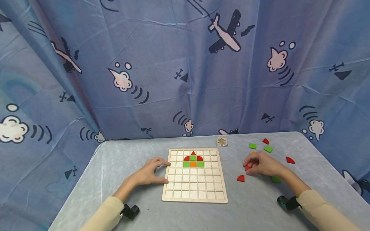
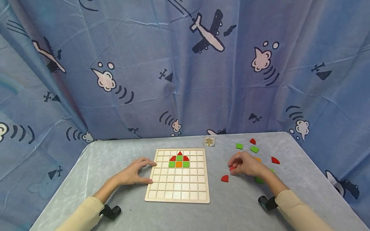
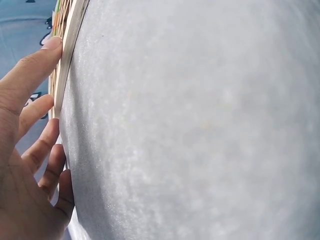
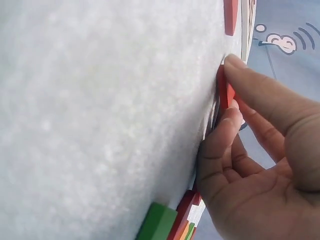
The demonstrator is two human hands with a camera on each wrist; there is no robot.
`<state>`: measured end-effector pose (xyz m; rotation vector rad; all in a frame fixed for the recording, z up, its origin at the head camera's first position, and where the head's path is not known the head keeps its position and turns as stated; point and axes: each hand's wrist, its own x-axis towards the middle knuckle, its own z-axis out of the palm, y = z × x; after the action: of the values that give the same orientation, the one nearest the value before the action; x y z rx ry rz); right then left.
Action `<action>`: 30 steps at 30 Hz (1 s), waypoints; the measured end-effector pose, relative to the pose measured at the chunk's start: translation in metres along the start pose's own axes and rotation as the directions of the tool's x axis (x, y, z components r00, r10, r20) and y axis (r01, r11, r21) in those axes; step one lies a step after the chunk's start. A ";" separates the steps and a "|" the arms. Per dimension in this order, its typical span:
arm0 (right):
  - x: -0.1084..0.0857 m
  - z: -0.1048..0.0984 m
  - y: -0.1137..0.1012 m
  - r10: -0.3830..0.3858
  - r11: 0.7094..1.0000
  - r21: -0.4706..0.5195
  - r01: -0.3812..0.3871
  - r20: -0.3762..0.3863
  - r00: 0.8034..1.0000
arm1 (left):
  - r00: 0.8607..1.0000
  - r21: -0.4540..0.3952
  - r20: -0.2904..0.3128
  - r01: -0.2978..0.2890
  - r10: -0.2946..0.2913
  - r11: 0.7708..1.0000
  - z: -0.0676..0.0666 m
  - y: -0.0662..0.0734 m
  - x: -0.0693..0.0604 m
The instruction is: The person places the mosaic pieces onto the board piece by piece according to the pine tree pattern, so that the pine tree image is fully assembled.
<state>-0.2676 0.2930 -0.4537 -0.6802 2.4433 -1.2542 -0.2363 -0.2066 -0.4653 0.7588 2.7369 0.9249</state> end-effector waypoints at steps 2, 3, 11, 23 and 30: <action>0.000 0.000 0.000 0.005 1.000 0.009 -0.005 0.001 1.000 | 1.000 0.000 -0.001 -0.003 0.003 1.000 0.000 0.000 0.000; 0.000 0.000 0.000 0.006 1.000 0.015 -0.006 0.000 1.000 | 1.000 0.000 -0.002 -0.005 0.005 1.000 0.000 0.000 0.000; 0.000 -0.002 -0.002 -0.015 0.999 0.050 0.014 0.022 1.000 | 1.000 0.004 -0.002 -0.011 0.011 1.000 0.000 0.000 0.000; 0.008 -0.003 -0.014 -0.009 1.000 0.019 0.009 -0.025 1.000 | 1.000 0.002 -0.004 -0.002 0.002 1.000 0.001 0.000 0.001; 0.015 0.004 -0.023 -0.006 0.999 0.039 0.007 -0.044 0.999 | 1.000 0.001 -0.002 -0.002 0.002 1.000 0.000 0.000 0.001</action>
<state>-0.2726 0.2706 -0.4379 -0.6576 2.4462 -1.3292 -0.2368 -0.2061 -0.4656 0.7613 2.7393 0.9248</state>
